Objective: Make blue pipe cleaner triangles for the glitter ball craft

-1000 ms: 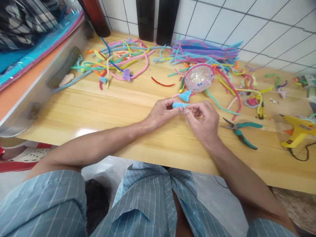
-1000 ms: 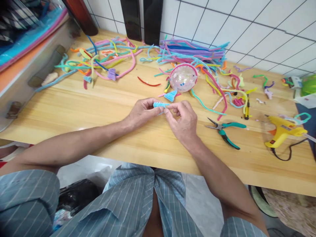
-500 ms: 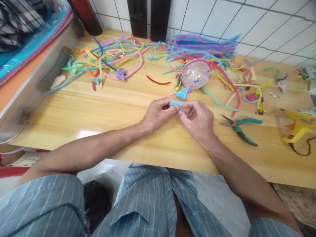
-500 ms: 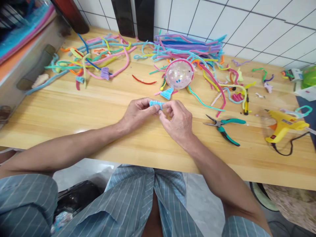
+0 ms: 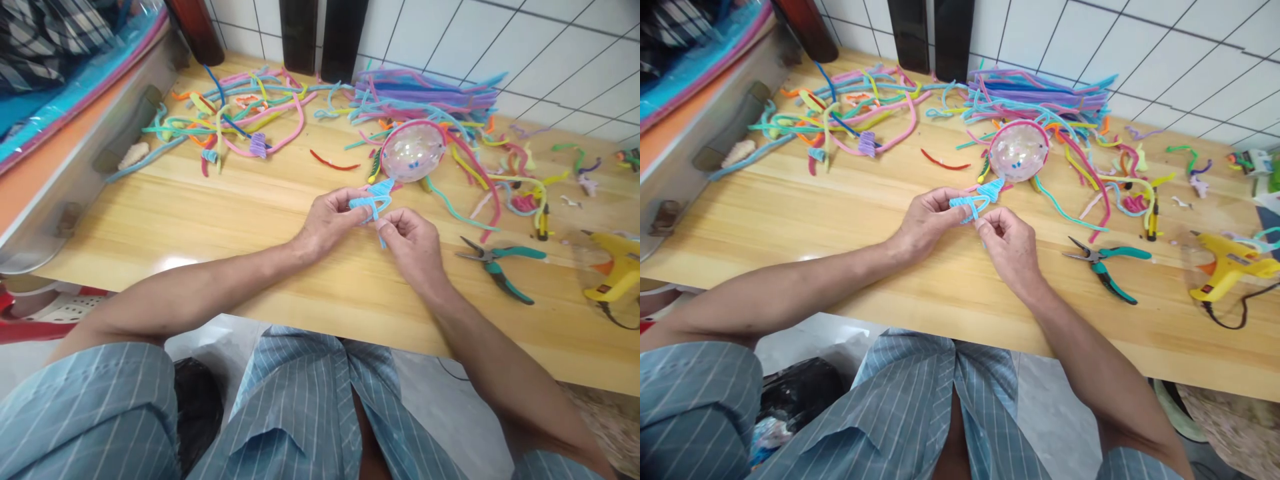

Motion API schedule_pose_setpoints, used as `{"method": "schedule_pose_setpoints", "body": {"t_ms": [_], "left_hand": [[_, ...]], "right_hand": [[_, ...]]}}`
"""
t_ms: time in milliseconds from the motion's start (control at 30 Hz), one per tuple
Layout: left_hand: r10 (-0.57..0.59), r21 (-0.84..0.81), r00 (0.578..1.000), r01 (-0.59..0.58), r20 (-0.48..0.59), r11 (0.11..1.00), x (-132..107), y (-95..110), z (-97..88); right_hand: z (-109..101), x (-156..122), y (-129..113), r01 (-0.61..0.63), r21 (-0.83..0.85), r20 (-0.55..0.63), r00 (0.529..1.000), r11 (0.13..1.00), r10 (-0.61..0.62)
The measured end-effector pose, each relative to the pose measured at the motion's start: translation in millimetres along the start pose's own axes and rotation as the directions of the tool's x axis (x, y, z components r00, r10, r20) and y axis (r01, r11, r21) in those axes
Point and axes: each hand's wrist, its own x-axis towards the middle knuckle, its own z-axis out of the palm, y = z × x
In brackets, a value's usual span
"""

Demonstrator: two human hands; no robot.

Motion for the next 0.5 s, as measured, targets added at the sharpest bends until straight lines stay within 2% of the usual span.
{"method": "schedule_pose_setpoints", "body": {"t_ms": [200,500], "left_hand": [[0.053,0.023,0.999,-0.053,-0.008,0.998,2.0,-2.7,0.5],[0.046,0.03,0.999,-0.046,-0.011,0.999,2.6,-4.0,1.0]], "right_hand": [[2.8,2.3,2.2,-0.036,0.076,0.026,0.999,0.996,0.034],[6.1,3.2,3.4,-0.049,0.122,0.037,0.998,0.991,0.045]]}}
